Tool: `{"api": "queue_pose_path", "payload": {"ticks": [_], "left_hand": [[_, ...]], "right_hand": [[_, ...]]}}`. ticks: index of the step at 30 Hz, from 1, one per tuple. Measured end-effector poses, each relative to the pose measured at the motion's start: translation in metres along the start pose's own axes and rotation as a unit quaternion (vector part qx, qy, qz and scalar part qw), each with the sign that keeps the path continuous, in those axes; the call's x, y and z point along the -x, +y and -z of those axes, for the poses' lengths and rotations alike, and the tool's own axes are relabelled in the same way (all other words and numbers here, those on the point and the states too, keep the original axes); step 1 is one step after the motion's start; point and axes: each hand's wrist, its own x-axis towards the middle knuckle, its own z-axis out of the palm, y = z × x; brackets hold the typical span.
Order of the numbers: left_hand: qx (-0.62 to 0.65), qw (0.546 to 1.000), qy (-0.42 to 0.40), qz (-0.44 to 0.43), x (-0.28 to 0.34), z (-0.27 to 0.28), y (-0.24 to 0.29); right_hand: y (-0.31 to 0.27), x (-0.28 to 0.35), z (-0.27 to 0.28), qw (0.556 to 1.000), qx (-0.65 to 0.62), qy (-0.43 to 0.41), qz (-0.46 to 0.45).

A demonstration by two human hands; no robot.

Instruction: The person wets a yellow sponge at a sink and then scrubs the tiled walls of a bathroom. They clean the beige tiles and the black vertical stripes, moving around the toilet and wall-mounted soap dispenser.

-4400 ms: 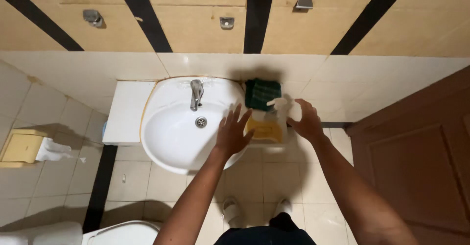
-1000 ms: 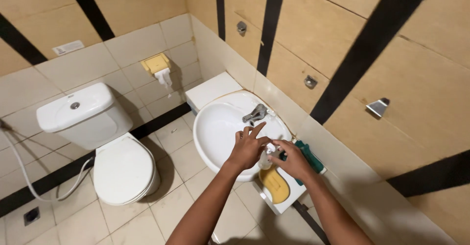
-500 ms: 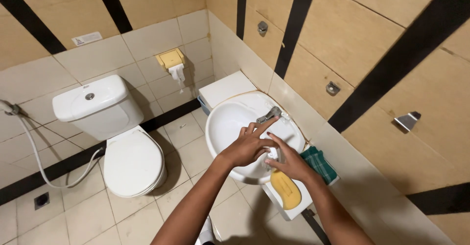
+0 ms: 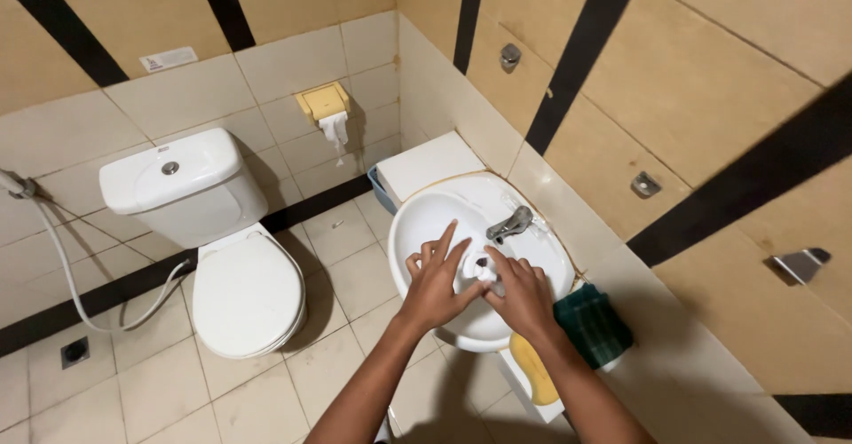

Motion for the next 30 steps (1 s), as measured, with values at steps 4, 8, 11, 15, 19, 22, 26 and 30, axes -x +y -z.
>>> {"api": "queue_pose_path", "payload": {"ticks": [4,8,11,15,19,22,26,30], "left_hand": [[-0.024,0.998,0.049,0.037,-0.003,-0.011,-0.035],[-0.011,0.997,0.027,0.075,-0.007,-0.006,-0.06],[0.028,0.996,0.025,0.087,-0.012,-0.002,-0.075],[0.064,0.992,0.026,0.105,-0.017,0.006,-0.086],[0.094,0.988,0.024,0.12,-0.021,0.015,-0.09],[0.09,0.991,0.037,0.091,-0.021,0.015,-0.101],[0.112,0.986,0.014,0.122,-0.015,0.023,-0.104],[0.117,0.985,0.003,0.128,-0.01,0.028,-0.109]], "right_hand": [[-0.021,-0.014,-0.006,0.999,0.036,-0.006,0.007],[-0.032,-0.027,-0.019,0.999,0.022,0.035,0.028],[-0.037,-0.036,-0.025,0.997,0.004,0.056,0.047],[-0.042,-0.047,-0.031,0.995,-0.034,0.058,0.076],[-0.043,-0.056,-0.042,0.997,-0.047,0.029,0.056],[-0.043,-0.064,-0.047,0.992,-0.035,0.075,0.099],[-0.048,-0.069,-0.049,0.997,-0.012,0.032,0.062],[-0.056,-0.07,-0.054,0.998,-0.052,-0.004,0.036]]}}
